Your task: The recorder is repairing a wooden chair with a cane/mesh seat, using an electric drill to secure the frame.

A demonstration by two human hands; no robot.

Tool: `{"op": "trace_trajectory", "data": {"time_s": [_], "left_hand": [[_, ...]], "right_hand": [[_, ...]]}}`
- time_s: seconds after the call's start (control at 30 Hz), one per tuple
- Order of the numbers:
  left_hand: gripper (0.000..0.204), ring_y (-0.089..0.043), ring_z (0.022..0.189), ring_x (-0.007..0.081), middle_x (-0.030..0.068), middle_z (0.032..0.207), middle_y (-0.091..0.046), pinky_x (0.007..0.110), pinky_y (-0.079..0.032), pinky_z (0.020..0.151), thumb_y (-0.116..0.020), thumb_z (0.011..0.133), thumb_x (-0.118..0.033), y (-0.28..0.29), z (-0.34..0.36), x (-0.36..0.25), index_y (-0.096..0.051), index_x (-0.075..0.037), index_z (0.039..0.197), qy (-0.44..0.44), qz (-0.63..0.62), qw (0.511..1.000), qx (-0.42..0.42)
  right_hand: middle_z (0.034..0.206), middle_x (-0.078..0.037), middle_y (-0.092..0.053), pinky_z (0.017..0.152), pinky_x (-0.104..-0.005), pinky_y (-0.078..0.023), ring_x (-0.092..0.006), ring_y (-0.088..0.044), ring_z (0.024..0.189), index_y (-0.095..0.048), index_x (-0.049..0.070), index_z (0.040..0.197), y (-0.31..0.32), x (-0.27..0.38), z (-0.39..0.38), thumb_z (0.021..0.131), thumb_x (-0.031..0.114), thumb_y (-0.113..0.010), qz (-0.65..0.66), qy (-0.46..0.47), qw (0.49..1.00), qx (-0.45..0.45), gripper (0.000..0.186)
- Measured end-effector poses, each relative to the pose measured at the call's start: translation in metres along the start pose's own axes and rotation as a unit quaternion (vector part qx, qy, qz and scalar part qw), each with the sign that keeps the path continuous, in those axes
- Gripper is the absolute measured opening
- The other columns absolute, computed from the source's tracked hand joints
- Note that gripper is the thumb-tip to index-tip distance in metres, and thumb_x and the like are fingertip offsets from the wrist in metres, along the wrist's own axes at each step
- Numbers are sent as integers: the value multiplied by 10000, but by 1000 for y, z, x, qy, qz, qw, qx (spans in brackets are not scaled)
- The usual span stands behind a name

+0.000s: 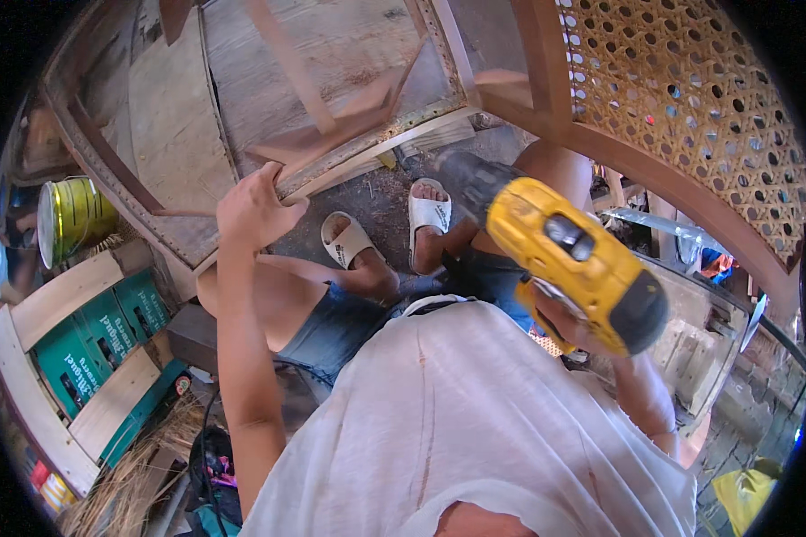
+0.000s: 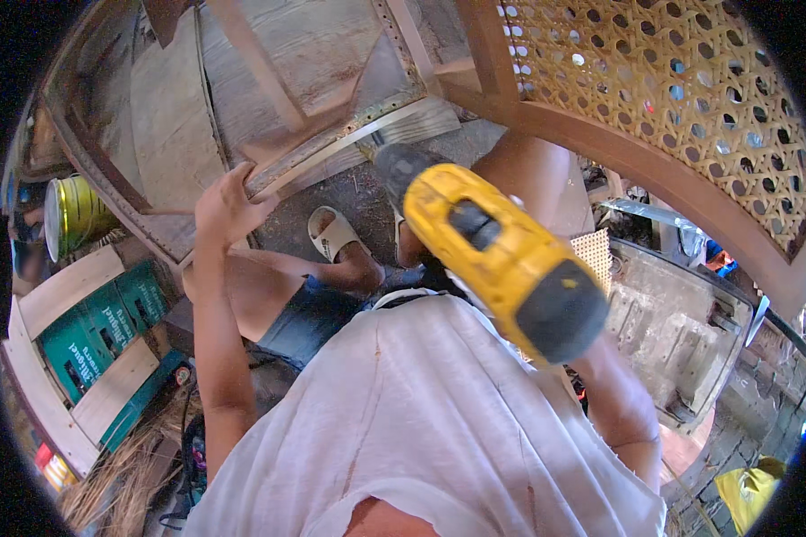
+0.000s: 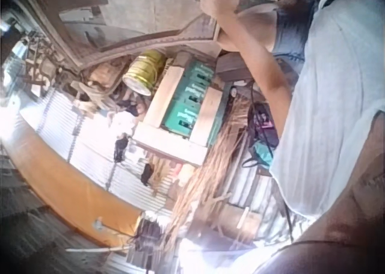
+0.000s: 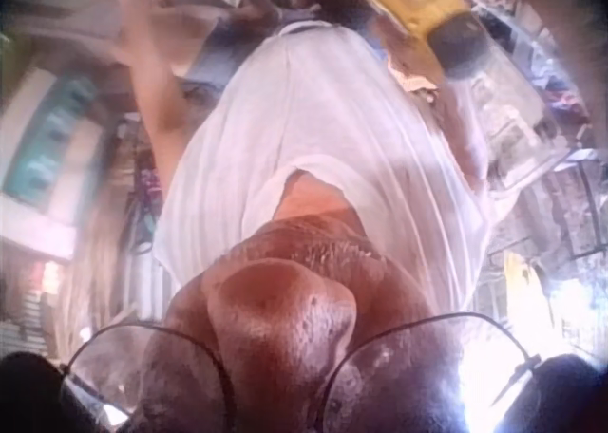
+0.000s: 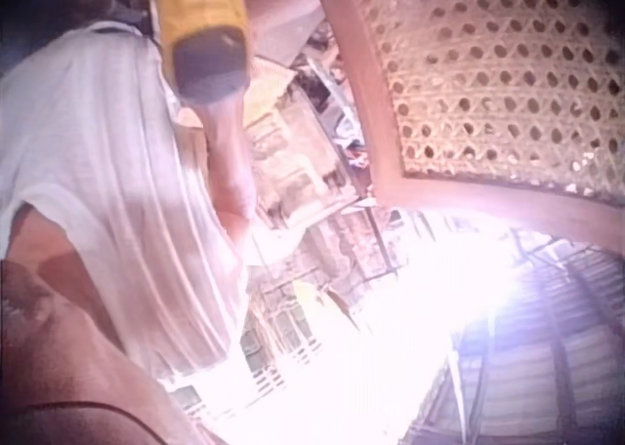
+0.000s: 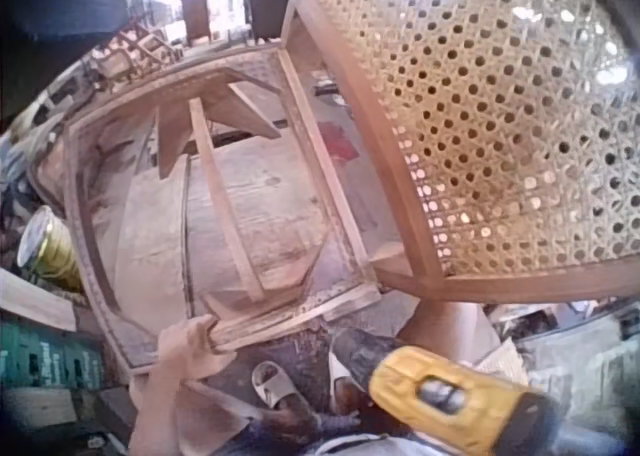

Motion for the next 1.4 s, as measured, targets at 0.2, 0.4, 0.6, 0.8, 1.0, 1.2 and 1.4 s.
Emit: {"op": "trace_trajectory", "data": {"time_s": [0.2, 0.4, 0.6, 0.8, 1.0, 1.2, 1.4], "left_hand": [[648, -652, 1073, 358, 189, 1118, -686, 413, -506, 936, -789, 763, -485, 14, 5, -22, -649, -23, 1196, 6, -257, 966, -19], [571, -680, 967, 356, 182, 1064, -701, 441, -533, 889, -798, 775, -431, 24, 38, -72, -676, -6, 1136, -169, -228, 948, -146], [485, -707, 853, 329, 173, 898, -727, 393, -544, 806, -765, 815, -435, 21, 70, -128, -716, -25, 1070, -206, -183, 958, -75], [356, -687, 847, 172, 94, 832, -714, 307, -520, 778, -652, 949, -354, 25, 77, -87, -721, -13, 1025, -41, -517, 851, -85], [353, -666, 900, 172, 91, 1006, -705, 319, -509, 834, -671, 926, -237, 30, 23, -5, -669, 14, 1173, -57, -400, 911, -86], [629, -688, 979, 289, 131, 1074, -711, 396, -520, 875, -791, 779, -333, 27, -8, 2, -608, -18, 1291, -117, -239, 963, -44], [485, -659, 1013, 361, 125, 1038, -698, 476, -525, 824, -793, 710, -334, 1, -2, -2, -622, -101, 1100, -5, 4, 1000, -3]], "right_hand": [[1391, -65, -594, 1062, -412, -451, -204, -579, 1252, -617, 180, 1318, -27, -53, -60, 953, 301, -645, 178, -125, 976, 1, 386], [1341, -66, -613, 1031, -394, -462, -195, -595, 1208, -622, 161, 1304, -29, -61, -54, 943, 276, -657, 206, -157, 966, 23, 380], [1292, -67, -631, 1000, -377, -472, -186, -611, 1165, -628, 142, 1290, -33, -57, -38, 933, 251, -669, 223, -168, 960, 28, 375], [1242, -68, -650, 968, -359, -482, -177, -627, 1121, -634, 123, 1276, -32, -57, -29, 923, 226, -681, 227, -182, 956, 30, 370], [1193, -70, -668, 937, -342, -492, -168, -643, 1077, -639, 103, 1261, -36, -55, -23, 914, 201, -693, 223, -195, 954, 36, 365], [1143, -71, -687, 906, -324, -503, -160, -659, 1033, -645, 84, 1247, -37, -44, -9, 904, 176, -705, 211, -201, 956, 39, 361], [1093, -72, -705, 874, -307, -513, -151, -675, 990, -650, 65, 1233, -32, -19, 11, 894, 151, -717, 182, -175, 967, 40, 356]]}}
Point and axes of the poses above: each hand's wrist, its own z-axis towards the middle knuckle, its own y-axis out of the back of the hand, x = y × z, the point moved 5 cm from there along z, towards the middle knuckle
